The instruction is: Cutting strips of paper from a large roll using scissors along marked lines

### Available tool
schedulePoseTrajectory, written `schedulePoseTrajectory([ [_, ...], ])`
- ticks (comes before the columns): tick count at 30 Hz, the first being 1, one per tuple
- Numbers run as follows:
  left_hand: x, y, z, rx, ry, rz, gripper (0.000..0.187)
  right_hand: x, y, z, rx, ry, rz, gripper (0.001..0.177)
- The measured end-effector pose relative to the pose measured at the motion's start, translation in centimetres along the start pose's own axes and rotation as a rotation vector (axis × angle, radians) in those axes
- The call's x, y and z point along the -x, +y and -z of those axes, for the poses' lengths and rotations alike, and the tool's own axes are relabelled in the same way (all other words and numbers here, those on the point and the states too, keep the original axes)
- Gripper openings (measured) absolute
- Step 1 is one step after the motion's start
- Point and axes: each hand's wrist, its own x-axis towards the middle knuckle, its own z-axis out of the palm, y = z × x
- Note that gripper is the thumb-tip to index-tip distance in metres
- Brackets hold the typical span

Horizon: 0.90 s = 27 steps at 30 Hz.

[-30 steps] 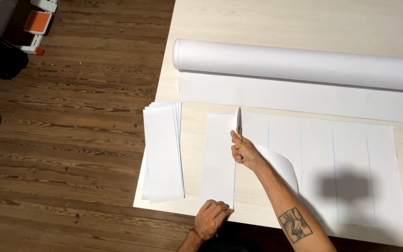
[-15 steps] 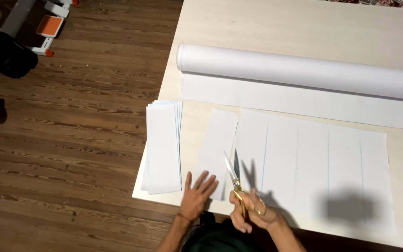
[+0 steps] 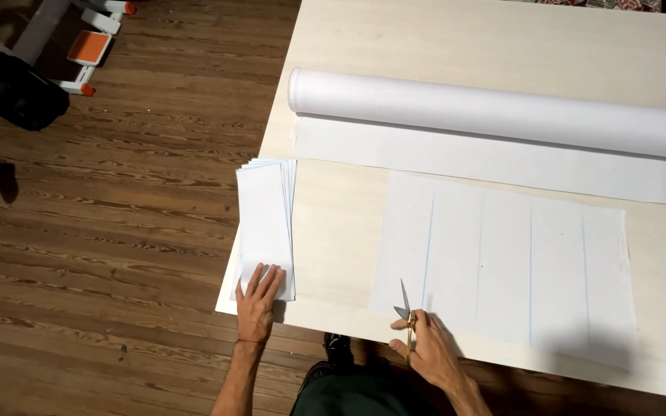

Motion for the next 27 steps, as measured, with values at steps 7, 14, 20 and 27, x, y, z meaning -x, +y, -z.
schedulePoseTrajectory([
  [7,0.1,0.8,0.5,0.193,0.04,0.007,0.084,1.5,1.4,-3.6,-0.395,0.004,0.004,0.023],
  [14,-0.1,1.5,2.1,0.132,0.045,-0.034,0.081,5.3,-0.8,-2.5,-0.784,-0.258,-0.294,0.056],
  [20,-1.9,7.0,1.1,0.065,0.014,-0.048,0.09,10.3,-0.4,-4.7,-1.005,-0.369,-0.402,0.062],
  [27,-4.1,22.5,-0.9,0.465,0.072,-0.39,0.054,13.0,0.8,-8.3,-1.257,-0.237,-0.604,0.067],
])
